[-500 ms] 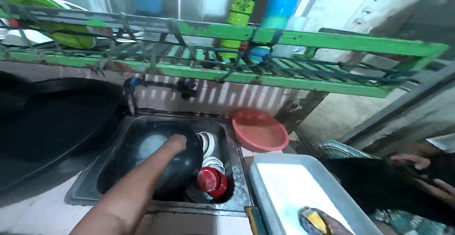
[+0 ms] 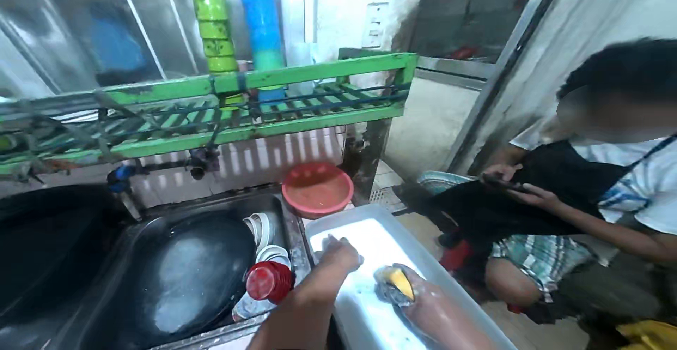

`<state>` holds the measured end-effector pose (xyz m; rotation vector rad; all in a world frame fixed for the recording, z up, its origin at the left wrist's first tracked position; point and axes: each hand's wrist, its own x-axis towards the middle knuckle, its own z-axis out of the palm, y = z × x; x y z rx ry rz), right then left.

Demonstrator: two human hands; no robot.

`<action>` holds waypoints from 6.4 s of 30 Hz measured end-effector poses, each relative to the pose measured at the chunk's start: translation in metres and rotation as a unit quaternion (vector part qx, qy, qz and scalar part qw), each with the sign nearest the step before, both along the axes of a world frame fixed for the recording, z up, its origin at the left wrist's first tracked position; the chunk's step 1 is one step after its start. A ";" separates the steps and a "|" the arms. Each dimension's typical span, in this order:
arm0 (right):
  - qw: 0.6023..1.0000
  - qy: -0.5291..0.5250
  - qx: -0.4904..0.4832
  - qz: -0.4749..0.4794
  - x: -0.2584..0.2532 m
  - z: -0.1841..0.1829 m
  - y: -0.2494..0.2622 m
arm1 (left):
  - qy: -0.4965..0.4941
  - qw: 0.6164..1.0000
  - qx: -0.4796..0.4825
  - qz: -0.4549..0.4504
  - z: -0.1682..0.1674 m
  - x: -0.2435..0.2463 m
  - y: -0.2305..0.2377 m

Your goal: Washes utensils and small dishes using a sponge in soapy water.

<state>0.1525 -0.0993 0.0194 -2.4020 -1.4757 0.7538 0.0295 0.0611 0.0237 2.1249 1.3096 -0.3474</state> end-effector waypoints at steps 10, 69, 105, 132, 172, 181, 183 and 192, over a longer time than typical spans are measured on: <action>0.982 0.029 0.184 0.034 0.041 0.017 -0.091 | -0.034 0.989 0.102 0.100 -0.064 0.066 -0.044; 0.949 0.053 0.220 0.221 0.056 -0.019 -0.083 | -0.160 0.925 -0.140 0.315 -0.050 0.039 0.002; 0.998 0.042 0.010 0.056 0.026 -0.023 -0.056 | -0.558 0.710 -0.218 0.371 0.038 -0.016 0.018; 0.867 0.453 0.129 -0.163 -0.018 0.016 -0.018 | -0.619 0.655 -0.235 0.364 0.020 -0.010 -0.040; 0.828 0.488 0.220 -0.169 0.022 0.019 -0.021 | -0.470 0.787 -0.241 0.320 -0.003 -0.018 -0.078; 0.920 0.349 0.156 -0.091 0.008 0.027 -0.002 | -0.468 0.811 -0.222 0.272 -0.008 -0.024 -0.105; 0.944 0.306 0.113 -0.038 0.010 0.036 0.002 | -0.438 0.829 -0.206 0.280 -0.005 -0.024 -0.106; 0.897 0.364 0.185 -0.168 0.027 0.023 0.016 | -0.486 0.767 -0.187 0.375 -0.013 -0.018 -0.094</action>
